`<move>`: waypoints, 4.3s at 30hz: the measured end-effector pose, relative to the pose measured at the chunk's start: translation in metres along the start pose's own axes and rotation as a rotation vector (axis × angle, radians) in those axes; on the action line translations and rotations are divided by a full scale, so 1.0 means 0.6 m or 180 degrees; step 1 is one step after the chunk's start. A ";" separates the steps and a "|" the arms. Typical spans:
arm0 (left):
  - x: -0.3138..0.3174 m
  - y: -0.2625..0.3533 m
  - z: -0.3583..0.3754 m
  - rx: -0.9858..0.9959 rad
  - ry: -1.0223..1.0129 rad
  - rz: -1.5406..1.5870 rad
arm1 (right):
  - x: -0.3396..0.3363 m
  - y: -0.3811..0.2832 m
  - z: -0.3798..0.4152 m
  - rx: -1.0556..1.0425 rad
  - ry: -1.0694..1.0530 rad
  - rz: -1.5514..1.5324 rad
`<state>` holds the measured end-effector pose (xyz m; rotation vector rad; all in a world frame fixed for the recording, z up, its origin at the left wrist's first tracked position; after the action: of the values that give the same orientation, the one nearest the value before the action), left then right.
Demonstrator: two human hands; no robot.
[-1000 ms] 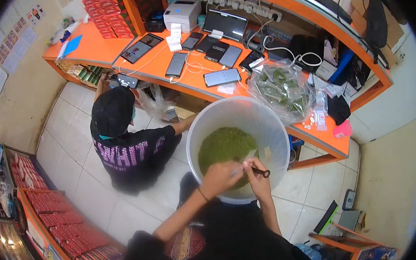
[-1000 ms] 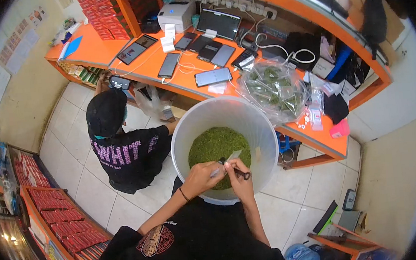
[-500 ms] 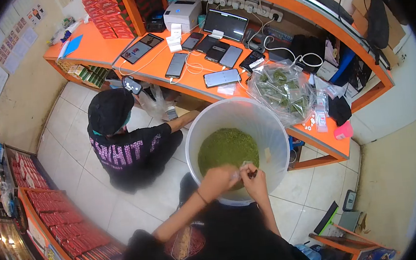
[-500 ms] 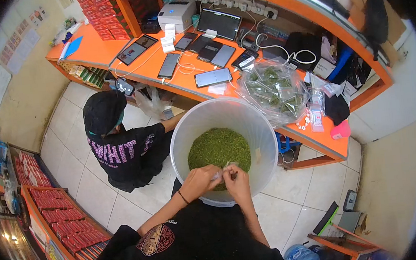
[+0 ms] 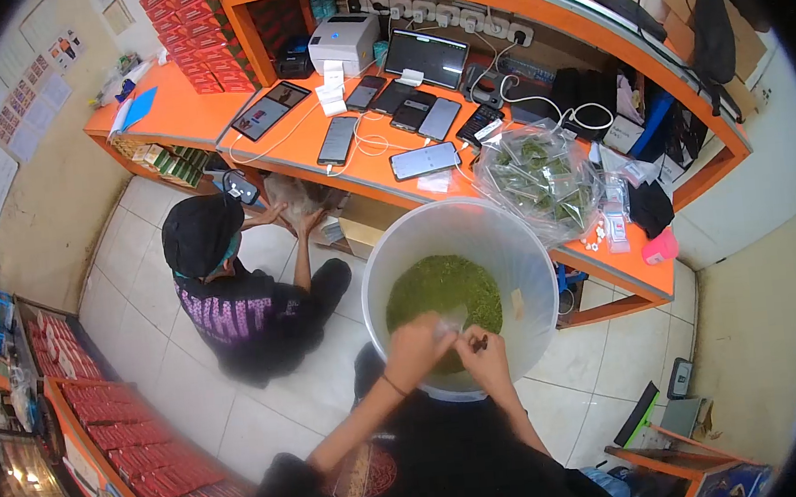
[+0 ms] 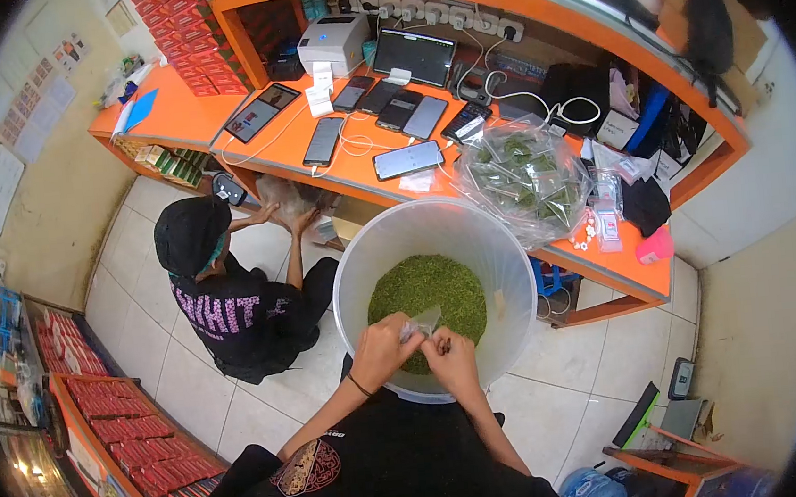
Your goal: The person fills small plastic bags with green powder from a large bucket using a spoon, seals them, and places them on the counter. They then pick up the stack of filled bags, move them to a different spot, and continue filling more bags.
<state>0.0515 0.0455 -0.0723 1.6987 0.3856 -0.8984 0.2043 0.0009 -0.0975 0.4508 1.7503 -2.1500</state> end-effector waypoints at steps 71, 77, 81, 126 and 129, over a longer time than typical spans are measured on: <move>-0.068 -0.072 -0.063 -0.0016 0.0945 0.2422 | 0.091 0.061 -0.171 -0.0316 -0.2349 -0.1038; -0.085 -0.043 -0.061 -0.0266 0.0761 0.2522 | -0.074 0.040 -0.129 0.0957 -0.1763 -0.2395; -0.096 -0.024 -0.067 0.0070 0.0998 0.1577 | -0.145 0.035 -0.102 0.0513 -0.1095 -0.3011; -0.017 -0.010 -0.075 0.0309 -0.0510 0.1670 | -0.108 -0.060 -0.048 -0.1135 0.0293 -0.0273; -0.014 -0.007 -0.075 0.0104 -0.0422 0.2105 | -0.095 -0.068 -0.034 -0.1396 0.0527 -0.0193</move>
<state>0.0597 0.0900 -0.0651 1.6283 -0.2767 -0.5181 0.2380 0.0320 -0.0408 0.4711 2.2755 -1.7287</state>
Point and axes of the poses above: each hand's wrist, its own z-axis away from the middle knuckle, its own x-axis out of the palm, y = z × x, the point moved 2 cm from there along -z, towards the middle knuckle, and after that the axes turned 4 degrees about -y, right-handed, at the moved point
